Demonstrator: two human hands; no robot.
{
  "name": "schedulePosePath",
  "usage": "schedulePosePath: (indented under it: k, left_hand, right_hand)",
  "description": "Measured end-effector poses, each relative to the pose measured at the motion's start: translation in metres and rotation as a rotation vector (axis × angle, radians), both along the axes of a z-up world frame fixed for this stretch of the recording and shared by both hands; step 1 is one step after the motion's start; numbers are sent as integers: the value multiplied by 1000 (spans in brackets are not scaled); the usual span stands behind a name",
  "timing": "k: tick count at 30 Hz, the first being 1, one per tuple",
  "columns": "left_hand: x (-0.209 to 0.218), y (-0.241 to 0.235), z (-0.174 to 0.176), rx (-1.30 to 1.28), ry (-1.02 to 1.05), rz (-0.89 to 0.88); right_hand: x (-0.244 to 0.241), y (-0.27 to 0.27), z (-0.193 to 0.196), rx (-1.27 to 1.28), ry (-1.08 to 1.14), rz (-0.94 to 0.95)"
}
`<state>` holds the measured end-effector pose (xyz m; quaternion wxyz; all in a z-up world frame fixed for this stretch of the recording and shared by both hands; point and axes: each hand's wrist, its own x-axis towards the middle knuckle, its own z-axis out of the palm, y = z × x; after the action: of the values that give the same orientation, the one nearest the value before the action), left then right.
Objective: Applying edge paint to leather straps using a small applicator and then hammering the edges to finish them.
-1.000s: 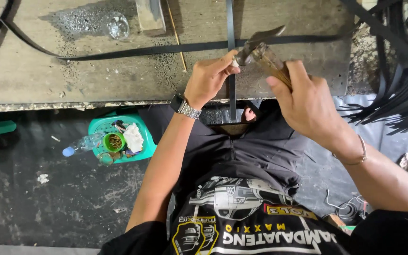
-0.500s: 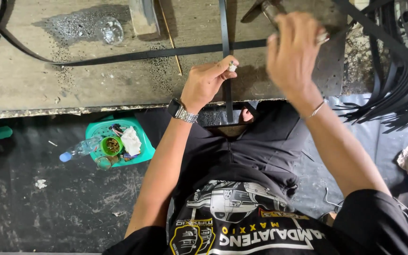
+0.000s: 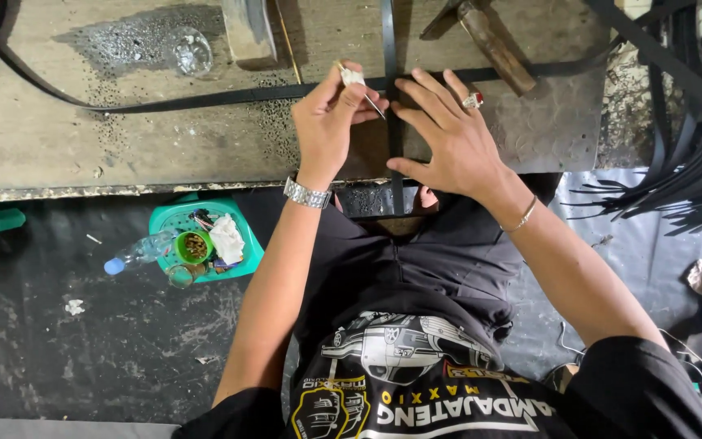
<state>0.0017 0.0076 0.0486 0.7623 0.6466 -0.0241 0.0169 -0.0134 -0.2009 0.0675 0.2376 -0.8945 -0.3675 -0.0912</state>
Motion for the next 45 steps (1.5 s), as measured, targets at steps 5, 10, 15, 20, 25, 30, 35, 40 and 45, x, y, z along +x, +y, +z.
schedulePosePath:
  k: [5, 10, 15, 20, 25, 30, 35, 40, 45]
  left_hand:
    - [-3, 0, -2, 37, -48, -15]
    - [-3, -1, 0, 30, -63, -11]
    - [-3, -3, -3, 249, -168, -12]
    - [-4, -4, 4, 340, -230, -48]
    - [-3, -5, 3, 401, -306, -48]
    - [-3, -5, 2, 421, -297, -51]
    - [-4, -6, 0, 424, -298, -54]
    - [-4, -5, -4, 479, -323, -52]
    - [-4, -5, -8, 496, -330, -33]
  right_hand:
    - [-3, 2, 0, 5, -60, -18]
    - [-1, 3, 1, -45, 88, -76]
    - [-5, 2, -1, -126, -7, -51]
    - [-9, 0, -4, -150, 9, -66]
    - [-10, 0, -4, -156, -2, -72]
    - [-9, 0, -3, -152, -10, -69]
    - [-9, 0, -1, -137, -8, -72]
    - [-9, 1, -1, -116, 0, -72]
    - [-9, 0, 0, -110, 0, -65]
